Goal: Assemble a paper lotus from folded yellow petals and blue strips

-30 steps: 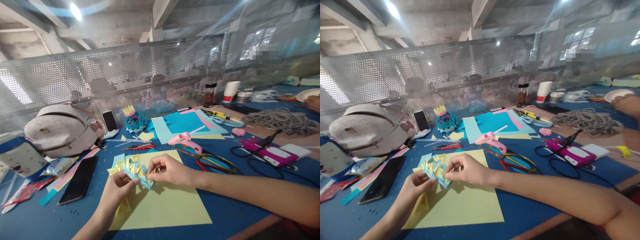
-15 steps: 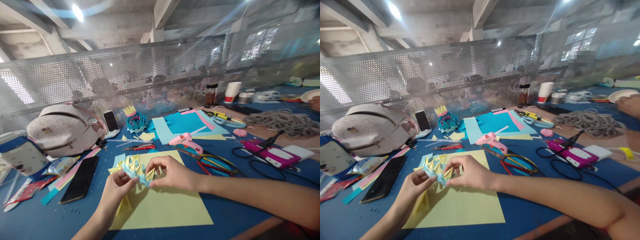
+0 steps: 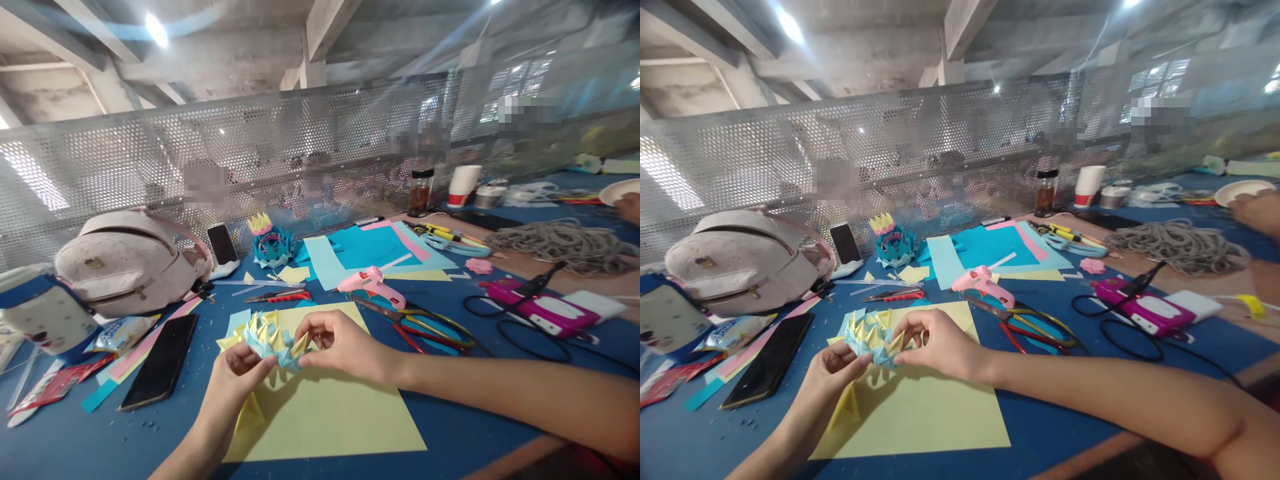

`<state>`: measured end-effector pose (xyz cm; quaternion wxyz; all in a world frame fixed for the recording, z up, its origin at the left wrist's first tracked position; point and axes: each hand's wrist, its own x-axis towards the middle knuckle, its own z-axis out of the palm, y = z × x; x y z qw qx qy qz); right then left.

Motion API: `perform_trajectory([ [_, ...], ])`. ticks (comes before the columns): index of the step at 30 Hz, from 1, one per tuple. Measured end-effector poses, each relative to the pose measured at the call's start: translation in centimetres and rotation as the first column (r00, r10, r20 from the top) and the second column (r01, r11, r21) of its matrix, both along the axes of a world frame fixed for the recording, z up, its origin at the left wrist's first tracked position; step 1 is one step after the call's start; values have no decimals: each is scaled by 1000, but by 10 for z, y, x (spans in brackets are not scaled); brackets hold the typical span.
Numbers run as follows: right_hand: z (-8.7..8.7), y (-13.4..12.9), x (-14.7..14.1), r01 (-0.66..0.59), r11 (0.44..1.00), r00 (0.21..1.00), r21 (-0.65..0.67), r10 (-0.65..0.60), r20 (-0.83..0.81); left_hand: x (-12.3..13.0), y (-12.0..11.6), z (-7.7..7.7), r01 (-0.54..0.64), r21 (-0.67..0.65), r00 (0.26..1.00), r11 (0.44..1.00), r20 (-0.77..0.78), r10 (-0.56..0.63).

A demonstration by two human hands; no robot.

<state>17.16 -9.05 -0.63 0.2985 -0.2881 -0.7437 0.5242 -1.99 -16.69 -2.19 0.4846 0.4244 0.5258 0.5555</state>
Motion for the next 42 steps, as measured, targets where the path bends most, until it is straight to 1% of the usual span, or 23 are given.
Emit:
perform_trajectory([
  [3,-1,0,0,-15,999,1000,-48,14,-21,-1,0,0,-8,2,1000,1000,-3,8],
  [11,6,-1,2,-29,996,999,-88,26,-30,-1,0,2,-13,3,999,1000,-44,13],
  [13,7,-1,2,-21,996,999,-83,19,-26,-2,0,0,-9,3,998,1000,-55,9],
  [18,8,0,2,-35,999,999,-40,34,-22,-6,3,-9,-21,14,990,1000,-140,23],
  [22,7,0,2,-43,999,999,4,43,-10,-9,5,-14,-5,6,987,1000,-159,6],
  [25,7,1,3,-45,999,999,9,45,-9,-9,6,-15,2,5,988,1000,-153,-1],
  [30,6,1,2,-51,999,999,-18,51,-16,-7,5,-12,-12,-14,992,1000,-129,10],
  [34,6,1,2,-60,998,998,-28,59,-16,-6,4,-10,-10,-4,993,1000,-116,10],
  [42,3,2,2,-70,996,997,-62,69,-23,-3,2,-6,29,-49,999,998,-17,-30],
])
